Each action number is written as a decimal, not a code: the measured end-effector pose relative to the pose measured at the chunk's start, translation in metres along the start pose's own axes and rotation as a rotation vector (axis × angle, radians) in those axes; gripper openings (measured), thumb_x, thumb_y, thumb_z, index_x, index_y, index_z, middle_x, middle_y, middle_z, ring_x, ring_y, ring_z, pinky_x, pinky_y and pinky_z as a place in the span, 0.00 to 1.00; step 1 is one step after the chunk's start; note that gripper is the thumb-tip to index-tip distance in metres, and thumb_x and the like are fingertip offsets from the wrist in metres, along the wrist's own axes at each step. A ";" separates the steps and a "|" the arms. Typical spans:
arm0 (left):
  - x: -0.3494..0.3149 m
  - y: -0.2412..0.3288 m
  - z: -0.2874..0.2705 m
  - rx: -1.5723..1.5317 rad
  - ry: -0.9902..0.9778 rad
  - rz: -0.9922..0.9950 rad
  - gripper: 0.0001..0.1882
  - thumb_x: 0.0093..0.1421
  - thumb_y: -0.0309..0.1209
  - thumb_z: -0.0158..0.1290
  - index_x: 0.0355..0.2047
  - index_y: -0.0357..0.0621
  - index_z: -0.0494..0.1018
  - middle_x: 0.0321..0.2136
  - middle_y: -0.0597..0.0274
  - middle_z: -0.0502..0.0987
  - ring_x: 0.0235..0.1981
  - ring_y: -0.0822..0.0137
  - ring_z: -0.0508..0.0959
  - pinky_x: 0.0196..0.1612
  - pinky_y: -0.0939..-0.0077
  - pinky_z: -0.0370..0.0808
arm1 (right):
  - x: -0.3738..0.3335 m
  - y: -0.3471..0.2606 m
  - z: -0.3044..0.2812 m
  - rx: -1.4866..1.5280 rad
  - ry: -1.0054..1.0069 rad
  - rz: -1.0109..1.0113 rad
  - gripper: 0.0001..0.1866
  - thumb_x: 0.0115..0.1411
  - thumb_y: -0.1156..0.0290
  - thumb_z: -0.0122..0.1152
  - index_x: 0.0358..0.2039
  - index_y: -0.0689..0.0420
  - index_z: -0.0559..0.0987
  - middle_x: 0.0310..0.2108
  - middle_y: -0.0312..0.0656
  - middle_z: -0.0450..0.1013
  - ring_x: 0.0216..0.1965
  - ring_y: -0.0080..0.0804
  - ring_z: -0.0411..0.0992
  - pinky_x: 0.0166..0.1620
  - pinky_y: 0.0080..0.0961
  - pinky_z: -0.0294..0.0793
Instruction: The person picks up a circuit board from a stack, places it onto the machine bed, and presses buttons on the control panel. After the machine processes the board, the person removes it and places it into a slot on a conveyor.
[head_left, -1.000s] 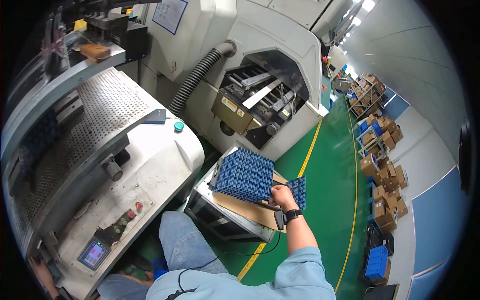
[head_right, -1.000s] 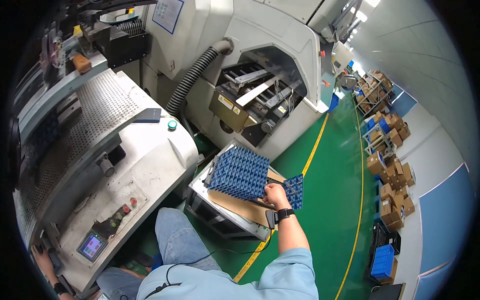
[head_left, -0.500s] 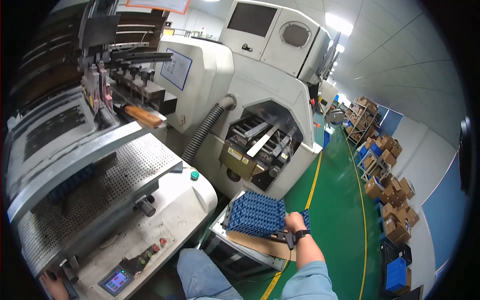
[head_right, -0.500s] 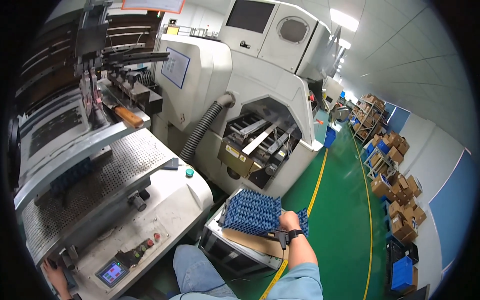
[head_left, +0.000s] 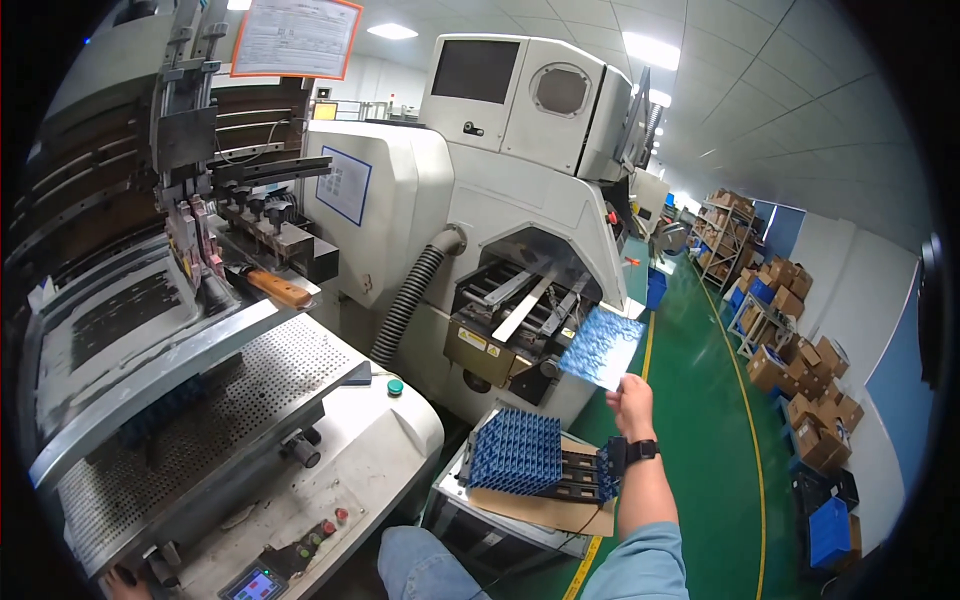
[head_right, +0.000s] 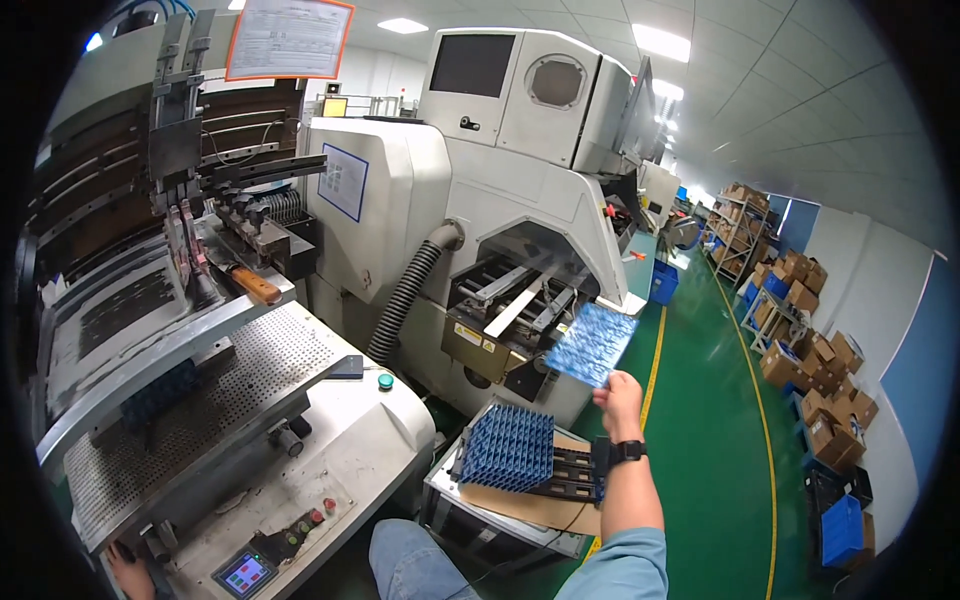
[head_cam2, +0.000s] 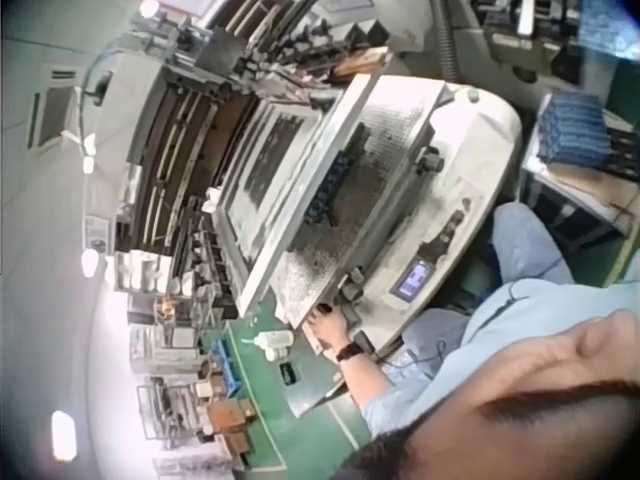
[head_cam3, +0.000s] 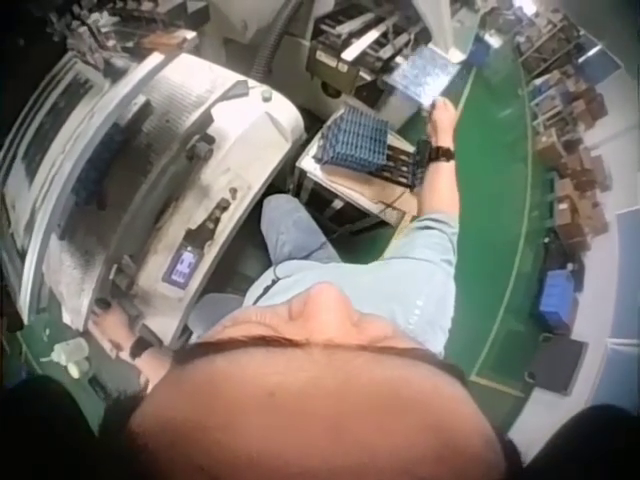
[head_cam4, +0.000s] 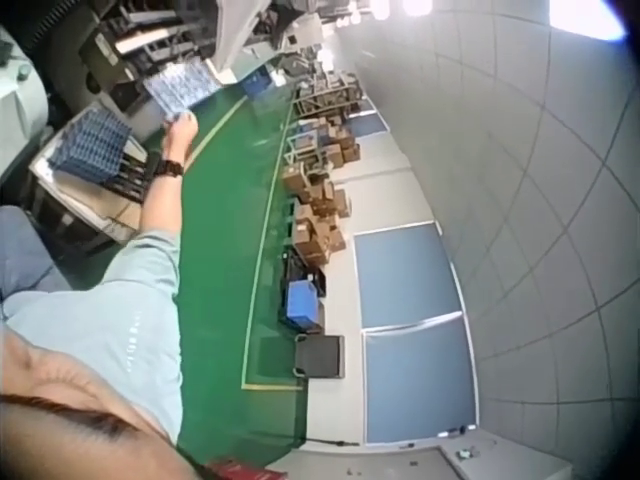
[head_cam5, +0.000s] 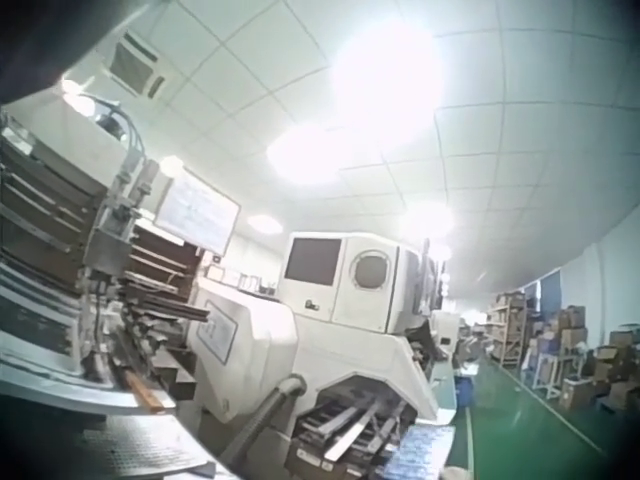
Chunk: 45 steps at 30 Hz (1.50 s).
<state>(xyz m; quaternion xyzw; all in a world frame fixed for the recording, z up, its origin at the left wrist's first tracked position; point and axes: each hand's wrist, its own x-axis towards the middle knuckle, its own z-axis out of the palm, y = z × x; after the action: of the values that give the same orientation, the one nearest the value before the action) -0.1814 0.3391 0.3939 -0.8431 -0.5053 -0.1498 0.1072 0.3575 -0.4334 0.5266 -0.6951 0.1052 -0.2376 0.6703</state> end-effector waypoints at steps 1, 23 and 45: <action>-0.003 0.002 -0.002 0.007 0.005 -0.012 0.35 0.58 0.50 0.58 0.58 0.37 0.69 0.54 0.34 0.72 0.53 0.36 0.72 0.56 0.48 0.71 | 0.000 -0.001 0.021 0.182 -0.068 0.029 0.08 0.66 0.68 0.53 0.29 0.54 0.73 0.22 0.33 0.67 0.21 0.30 0.72 0.21 0.24 0.70; 0.015 -0.044 0.090 -0.135 -0.038 -0.199 0.45 0.52 0.45 0.64 0.67 0.44 0.59 0.66 0.47 0.62 0.64 0.43 0.63 0.62 0.49 0.64 | 0.054 0.077 0.206 0.493 -0.150 0.409 0.05 0.66 0.70 0.51 0.33 0.55 0.71 0.27 0.36 0.68 0.25 0.30 0.74 0.24 0.26 0.76; -0.007 -0.042 0.096 -0.176 0.043 -0.189 0.42 0.51 0.40 0.64 0.64 0.44 0.62 0.64 0.45 0.64 0.62 0.41 0.65 0.61 0.51 0.66 | 0.098 0.113 0.221 0.735 -0.105 0.400 0.16 0.69 0.62 0.49 0.49 0.61 0.69 0.42 0.46 0.73 0.42 0.45 0.78 0.41 0.39 0.81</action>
<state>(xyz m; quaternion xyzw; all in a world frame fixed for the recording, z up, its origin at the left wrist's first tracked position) -0.2074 0.3852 0.3031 -0.7944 -0.5649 -0.2213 0.0291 0.5660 -0.2930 0.4373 -0.3867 0.1118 -0.0888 0.9111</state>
